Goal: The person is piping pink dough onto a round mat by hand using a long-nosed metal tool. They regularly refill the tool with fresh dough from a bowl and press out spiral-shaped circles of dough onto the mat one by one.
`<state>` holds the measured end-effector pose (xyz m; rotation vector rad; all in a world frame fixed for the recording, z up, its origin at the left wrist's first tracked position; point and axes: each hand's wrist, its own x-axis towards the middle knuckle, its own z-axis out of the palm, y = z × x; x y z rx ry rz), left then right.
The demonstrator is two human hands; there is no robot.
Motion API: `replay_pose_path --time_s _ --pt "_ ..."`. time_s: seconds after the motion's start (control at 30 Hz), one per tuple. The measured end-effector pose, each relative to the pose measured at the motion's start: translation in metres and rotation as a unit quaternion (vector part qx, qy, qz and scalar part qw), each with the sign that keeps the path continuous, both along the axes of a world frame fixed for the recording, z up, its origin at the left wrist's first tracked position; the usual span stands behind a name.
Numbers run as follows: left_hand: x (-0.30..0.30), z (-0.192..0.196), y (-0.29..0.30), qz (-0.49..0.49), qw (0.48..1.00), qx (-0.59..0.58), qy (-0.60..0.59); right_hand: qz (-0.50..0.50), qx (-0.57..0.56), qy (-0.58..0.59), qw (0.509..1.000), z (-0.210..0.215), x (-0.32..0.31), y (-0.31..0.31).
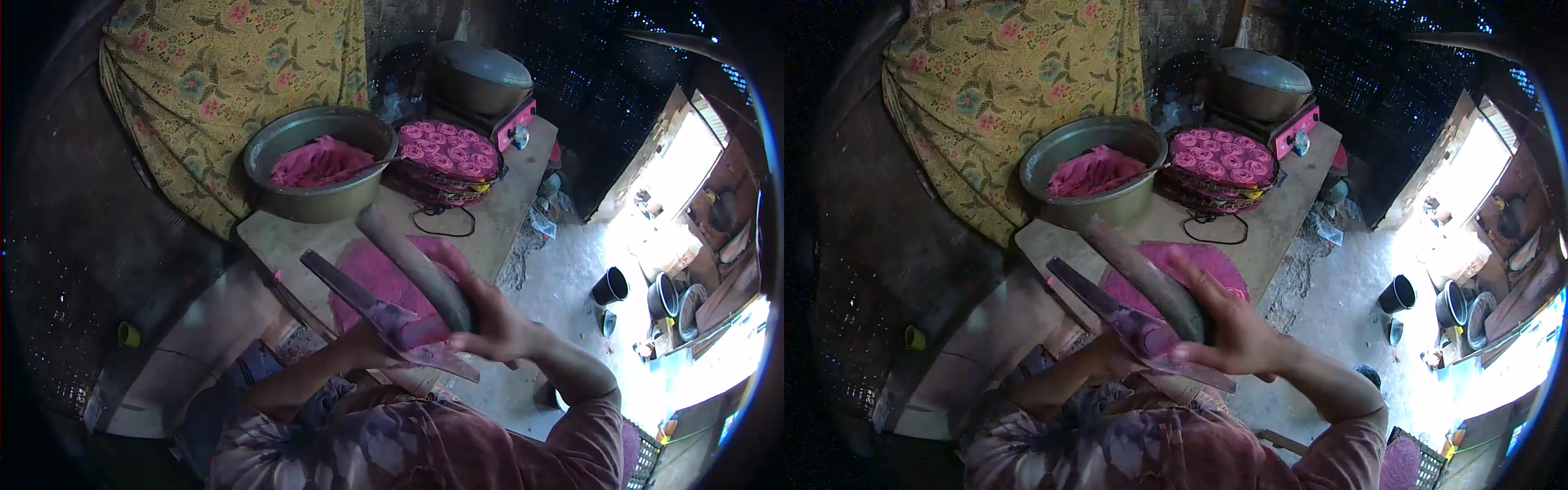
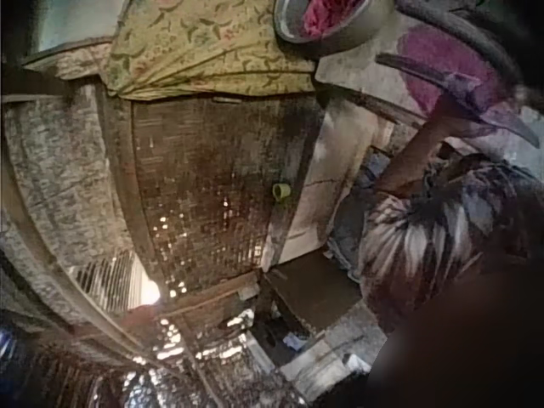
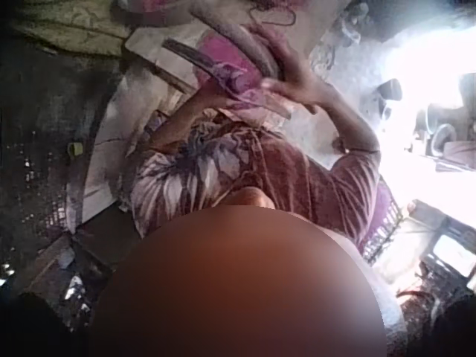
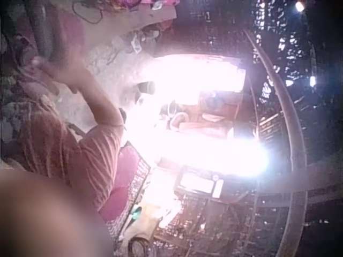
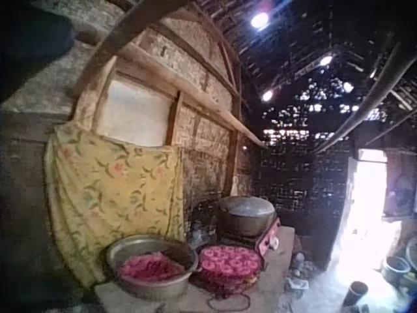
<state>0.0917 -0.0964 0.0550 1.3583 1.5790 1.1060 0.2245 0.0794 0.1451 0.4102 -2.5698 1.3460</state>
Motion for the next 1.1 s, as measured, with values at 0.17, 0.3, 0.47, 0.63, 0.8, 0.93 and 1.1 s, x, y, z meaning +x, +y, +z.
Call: replay_pose_path --time_s 0.17,0.3,0.47,0.63,0.8,0.93,1.1 --pt "-0.015 0.045 -0.031 0.052 0.991 0.056 -0.110 0.329 -0.395 -0.367 0.775 -0.099 0.048 0.065" --pt "-0.023 0.084 -0.025 -0.002 0.852 0.405 -0.333 0.413 -0.639 -0.334 0.557 -0.134 0.041 -0.001" --pt "-0.045 0.103 0.012 -0.031 0.782 0.467 -0.412 0.430 -0.669 -0.336 0.505 -0.128 0.034 -0.018" --pt "-0.102 0.093 0.031 -0.040 0.794 0.432 -0.426 0.394 -0.638 -0.358 0.556 -0.101 0.021 0.004" --pt "-0.159 0.011 0.049 0.011 0.706 0.374 -0.601 0.217 -0.526 -0.466 0.677 -0.092 -0.011 0.047" --pt "-0.179 -0.077 0.057 -0.009 0.582 0.432 -0.689 0.122 -0.454 -0.536 0.701 -0.104 -0.037 0.058" --pt "-0.190 -0.120 0.053 -0.017 0.487 0.485 -0.726 0.073 -0.387 -0.557 0.731 -0.099 -0.062 0.062"
